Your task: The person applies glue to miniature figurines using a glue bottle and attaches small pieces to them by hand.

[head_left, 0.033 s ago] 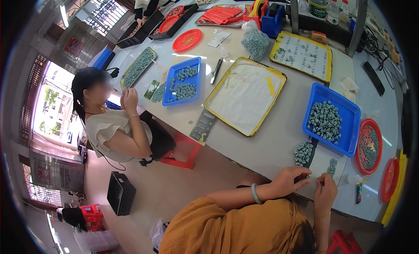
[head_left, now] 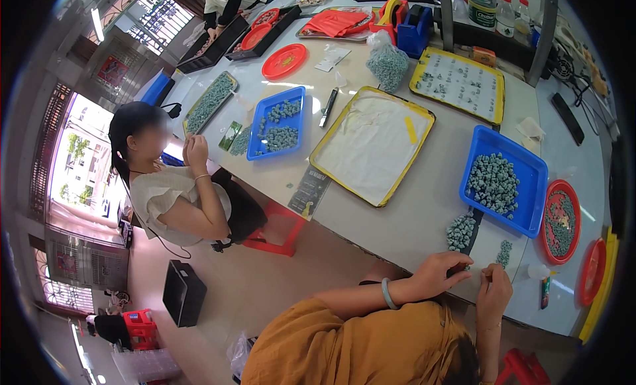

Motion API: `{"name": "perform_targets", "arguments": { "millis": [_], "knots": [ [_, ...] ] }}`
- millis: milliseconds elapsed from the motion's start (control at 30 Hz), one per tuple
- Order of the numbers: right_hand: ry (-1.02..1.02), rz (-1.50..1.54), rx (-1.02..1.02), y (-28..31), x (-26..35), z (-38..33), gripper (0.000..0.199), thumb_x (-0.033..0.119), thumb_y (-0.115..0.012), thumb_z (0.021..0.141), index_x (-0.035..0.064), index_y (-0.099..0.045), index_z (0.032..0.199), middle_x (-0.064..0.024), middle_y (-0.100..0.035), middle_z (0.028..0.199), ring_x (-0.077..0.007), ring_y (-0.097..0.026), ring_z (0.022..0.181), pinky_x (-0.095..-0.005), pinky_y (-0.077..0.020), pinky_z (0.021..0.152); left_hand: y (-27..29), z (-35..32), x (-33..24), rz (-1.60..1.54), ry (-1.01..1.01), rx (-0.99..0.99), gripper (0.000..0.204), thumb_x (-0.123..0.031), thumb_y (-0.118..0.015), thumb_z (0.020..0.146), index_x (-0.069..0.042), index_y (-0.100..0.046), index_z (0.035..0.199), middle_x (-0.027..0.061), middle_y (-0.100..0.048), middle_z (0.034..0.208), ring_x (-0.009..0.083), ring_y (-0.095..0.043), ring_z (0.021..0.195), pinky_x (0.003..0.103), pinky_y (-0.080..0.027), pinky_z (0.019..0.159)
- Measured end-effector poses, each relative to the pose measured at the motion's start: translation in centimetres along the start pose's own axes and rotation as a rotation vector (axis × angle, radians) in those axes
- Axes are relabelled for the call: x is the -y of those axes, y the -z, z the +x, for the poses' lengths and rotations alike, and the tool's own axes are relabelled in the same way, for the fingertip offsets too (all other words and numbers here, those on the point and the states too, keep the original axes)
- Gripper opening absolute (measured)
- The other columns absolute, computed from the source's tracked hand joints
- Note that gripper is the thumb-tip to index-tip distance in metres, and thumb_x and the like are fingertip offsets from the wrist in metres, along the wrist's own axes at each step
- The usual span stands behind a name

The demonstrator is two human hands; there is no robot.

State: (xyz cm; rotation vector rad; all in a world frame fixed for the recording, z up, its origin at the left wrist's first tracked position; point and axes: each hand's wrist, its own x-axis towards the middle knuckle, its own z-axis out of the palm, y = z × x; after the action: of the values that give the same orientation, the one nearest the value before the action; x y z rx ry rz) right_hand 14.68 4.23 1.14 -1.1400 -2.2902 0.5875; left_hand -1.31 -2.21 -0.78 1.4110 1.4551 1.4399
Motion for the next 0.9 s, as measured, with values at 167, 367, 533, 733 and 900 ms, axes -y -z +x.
{"name": "perform_targets", "arguments": {
  "millis": [167,367,533,733,900],
  "knots": [
    [0.03,-0.019,-0.048,-0.5,-0.5,-0.8,0.01,-0.003,-0.058,0.074,0.002,-0.052,0.08,-0.0117,-0.053,0.072,-0.0298,-0.052,0.067,-0.0367,-0.0411,0.058,0.1,0.2,-0.1,0.004,0.011,0.012,0.023,-0.01,-0.067,0.077,-0.002,-0.06,0.097,0.0095,-0.06,0.078,0.0179,-0.059,0.066,0.028,-0.048,0.06],
    [0.072,0.052,-0.026,-0.3,-0.5,-0.3,0.011,-0.006,-0.055,0.072,0.001,-0.051,0.08,-0.0124,-0.052,0.074,-0.0304,-0.052,0.07,-0.037,-0.0413,0.062,0.1,0.3,-0.2,-0.004,0.017,0.012,0.023,-0.008,-0.067,0.076,-0.001,-0.058,0.096,0.0102,-0.059,0.077,0.0196,-0.058,0.066,0.029,-0.047,0.06],
    [0.141,0.136,0.076,0.3,-0.3,0.2,0.012,-0.009,-0.052,0.07,0.0002,-0.049,0.079,-0.0137,-0.051,0.074,-0.032,-0.051,0.071,-0.0376,-0.0411,0.064,-0.1,0.0,-0.2,-0.029,0.02,-0.006,0.022,-0.007,-0.066,0.076,-0.001,-0.057,0.095,0.0105,-0.056,0.074,0.0212,-0.055,0.063,0.03,-0.046,0.059],
    [0.185,0.122,0.099,0.4,-0.3,-0.6,0.015,-0.009,-0.052,0.069,0.0008,-0.049,0.08,-0.0142,-0.051,0.076,-0.0327,-0.051,0.072,-0.0379,-0.0413,0.064,-0.3,-0.3,-0.1,-0.013,0.048,0.03,0.024,-0.009,-0.068,0.077,-0.003,-0.059,0.098,0.0097,-0.059,0.078,0.0188,-0.059,0.067,0.028,-0.048,0.06],
    [0.133,0.158,-0.015,-1.0,-1.6,-0.4,0.017,-0.008,-0.055,0.072,0.0009,-0.055,0.086,-0.0145,-0.057,0.081,-0.0329,-0.055,0.076,-0.0371,-0.0449,0.067,-0.2,0.2,0.6,0.022,0.022,-0.005,0.024,-0.008,-0.069,0.075,-0.003,-0.059,0.097,0.0091,-0.058,0.075,0.0168,-0.057,0.062,0.027,-0.046,0.058]
  ]
}}
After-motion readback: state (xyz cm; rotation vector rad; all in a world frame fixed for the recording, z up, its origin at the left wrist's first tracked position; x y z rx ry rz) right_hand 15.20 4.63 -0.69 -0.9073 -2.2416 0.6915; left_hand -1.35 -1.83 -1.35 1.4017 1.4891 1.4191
